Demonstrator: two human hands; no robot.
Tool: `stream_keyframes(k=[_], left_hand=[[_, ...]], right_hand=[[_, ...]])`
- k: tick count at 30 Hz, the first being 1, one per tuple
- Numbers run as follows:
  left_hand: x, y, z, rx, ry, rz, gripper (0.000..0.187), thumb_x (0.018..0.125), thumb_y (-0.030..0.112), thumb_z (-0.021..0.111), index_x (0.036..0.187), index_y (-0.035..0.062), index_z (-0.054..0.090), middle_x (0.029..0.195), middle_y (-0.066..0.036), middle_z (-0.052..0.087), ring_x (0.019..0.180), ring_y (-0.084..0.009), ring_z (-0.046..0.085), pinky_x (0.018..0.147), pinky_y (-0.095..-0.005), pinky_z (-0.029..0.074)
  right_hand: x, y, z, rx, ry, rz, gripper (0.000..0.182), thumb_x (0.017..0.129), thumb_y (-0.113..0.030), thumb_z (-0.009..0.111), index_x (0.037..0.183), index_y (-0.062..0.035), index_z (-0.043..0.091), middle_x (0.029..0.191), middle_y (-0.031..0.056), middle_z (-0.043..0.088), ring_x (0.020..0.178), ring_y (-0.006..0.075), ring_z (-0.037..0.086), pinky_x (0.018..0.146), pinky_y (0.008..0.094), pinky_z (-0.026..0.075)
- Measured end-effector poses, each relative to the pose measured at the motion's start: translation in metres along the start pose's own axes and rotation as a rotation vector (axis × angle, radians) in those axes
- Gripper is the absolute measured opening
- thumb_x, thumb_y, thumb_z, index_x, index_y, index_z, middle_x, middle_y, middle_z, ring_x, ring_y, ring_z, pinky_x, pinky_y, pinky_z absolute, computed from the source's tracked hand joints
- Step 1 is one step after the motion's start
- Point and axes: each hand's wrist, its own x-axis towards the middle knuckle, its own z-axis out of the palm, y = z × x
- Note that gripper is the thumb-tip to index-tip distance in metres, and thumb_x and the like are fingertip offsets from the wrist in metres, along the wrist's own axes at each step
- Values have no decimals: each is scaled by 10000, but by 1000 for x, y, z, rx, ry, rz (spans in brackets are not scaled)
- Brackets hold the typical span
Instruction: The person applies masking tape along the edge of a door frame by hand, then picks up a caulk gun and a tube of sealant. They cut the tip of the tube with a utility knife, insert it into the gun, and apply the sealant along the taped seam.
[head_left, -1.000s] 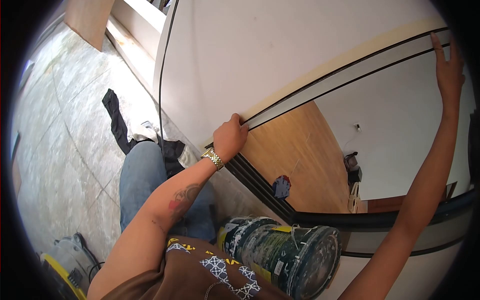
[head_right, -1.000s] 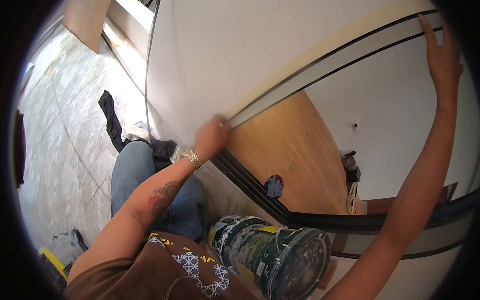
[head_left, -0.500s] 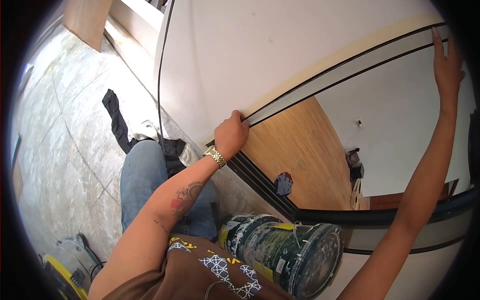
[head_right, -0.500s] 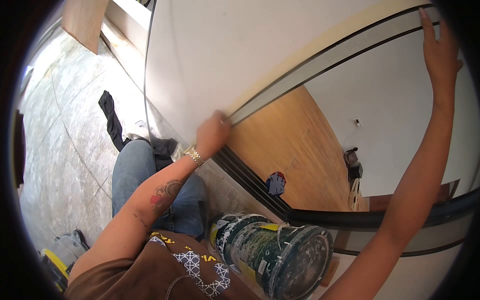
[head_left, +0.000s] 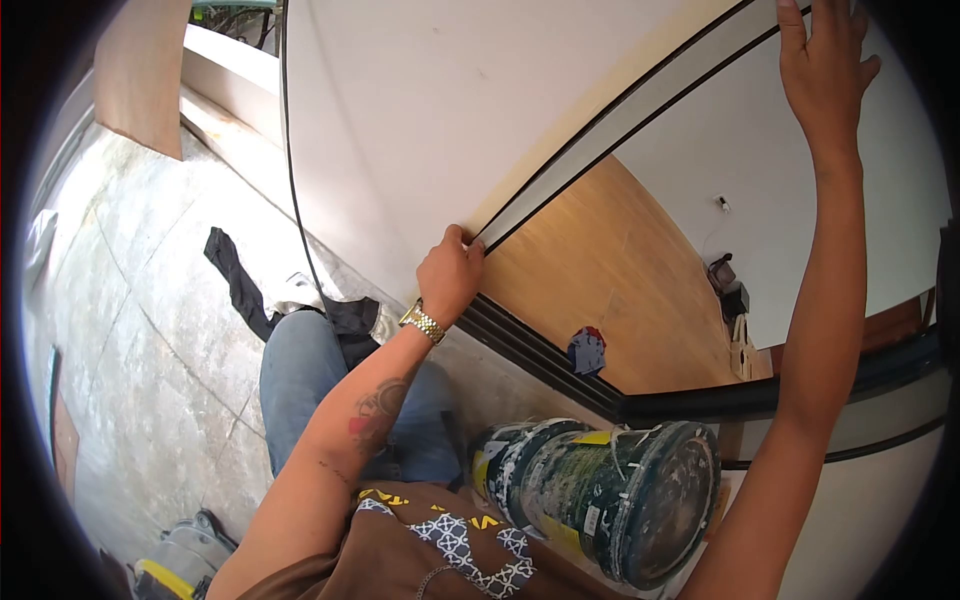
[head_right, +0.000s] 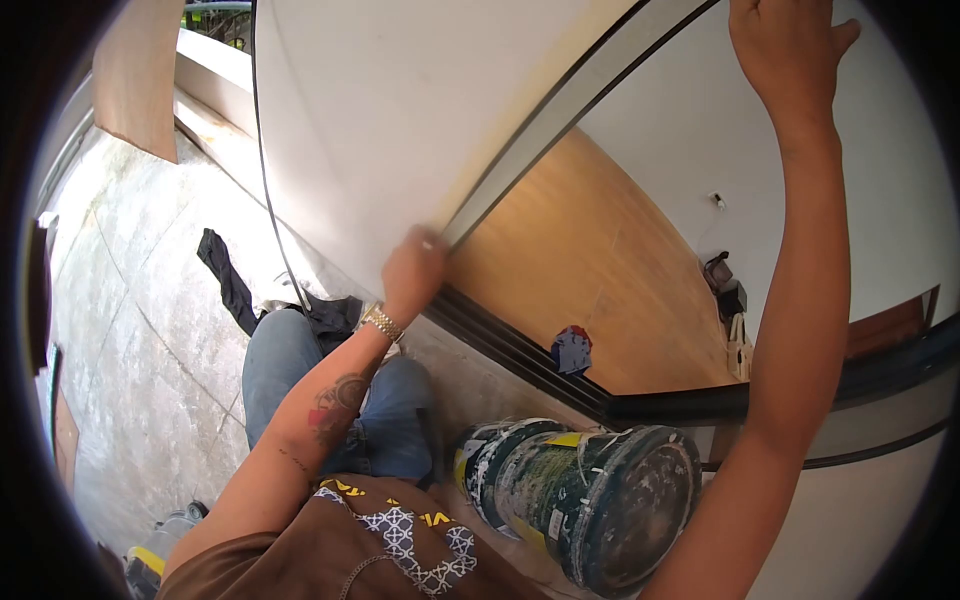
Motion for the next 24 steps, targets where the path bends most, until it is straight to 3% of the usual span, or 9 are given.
stream_keyframes(k=[1,2,4,5,7,11,14,23,24], left_hand=[[0,0,-1,-3,-11,2,238,947,304,620,1004,73,625,790,-166,722,766,-390,699,666,-518,522],[1,0,-2,-8,-23,2,238,945,305,622,1008,75,628,789,-166,723,771,-387,700,668,-516,521],[0,0,-2,-17,-19,2,239,944,304,624,1007,73,627,786,-165,722,771,-386,699,670,-514,521],[0,-1,-2,-27,-15,6,240,943,303,626,1007,72,626,783,-163,721,771,-385,698,672,-512,520],[1,0,-3,-31,-20,-5,242,942,303,628,1007,70,627,779,-163,720,769,-385,698,673,-510,520],[2,4,-8,-54,-86,-96,253,940,338,652,1042,106,659,863,-194,729,860,-391,702,769,-489,538],[0,4,-9,-36,-53,-40,253,940,303,631,1012,60,631,769,-165,717,769,-381,699,682,-507,523],[1,3,-6,-63,-29,-35,252,938,294,632,1015,54,632,766,-170,714,767,-384,699,690,-509,529],[0,3,-6,-62,-27,-38,252,938,294,632,1015,54,632,766,-170,714,767,-384,699,690,-509,529]], right_hand=[[-2,3,5,-56,82,-38,580,1113,-329,310,1653,-191,150,1719,36,155,1576,356,98,1238,628,28],[-4,5,6,-52,79,-40,580,1113,-329,310,1653,-191,150,1719,36,155,1576,356,98,1238,628,28],[-5,5,9,-208,90,-66,824,1022,-385,587,1651,-147,111,1715,116,138,1572,349,111,1257,577,67],[-1,2,-4,-200,88,-71,824,1022,-385,587,1651,-147,111,1715,116,138,1572,349,111,1257,577,67],[12,-6,-43,236,-370,-54,808,1065,-395,356,1591,83,-28,1673,305,-58,1512,572,-80,1147,766,43],[11,-6,-43,277,-358,-58,829,1065,-415,366,1591,81,-40,1675,297,-67,1512,571,-78,1147,766,38],[12,-6,-43,272,-343,-69,818,1070,-409,359,1592,77,-43,1676,293,-76,1516,561,-78,1150,762,29],[11,-4,-38,226,-384,-81,812,1083,-387,331,1585,59,-126,1674,272,-147,1522,528,-130,1156,749,0],[10,2,-26,231,-281,-105,766,1075,-440,333,1579,14,-22,1658,247,-36,1512,502,-32,1141,752,50]])
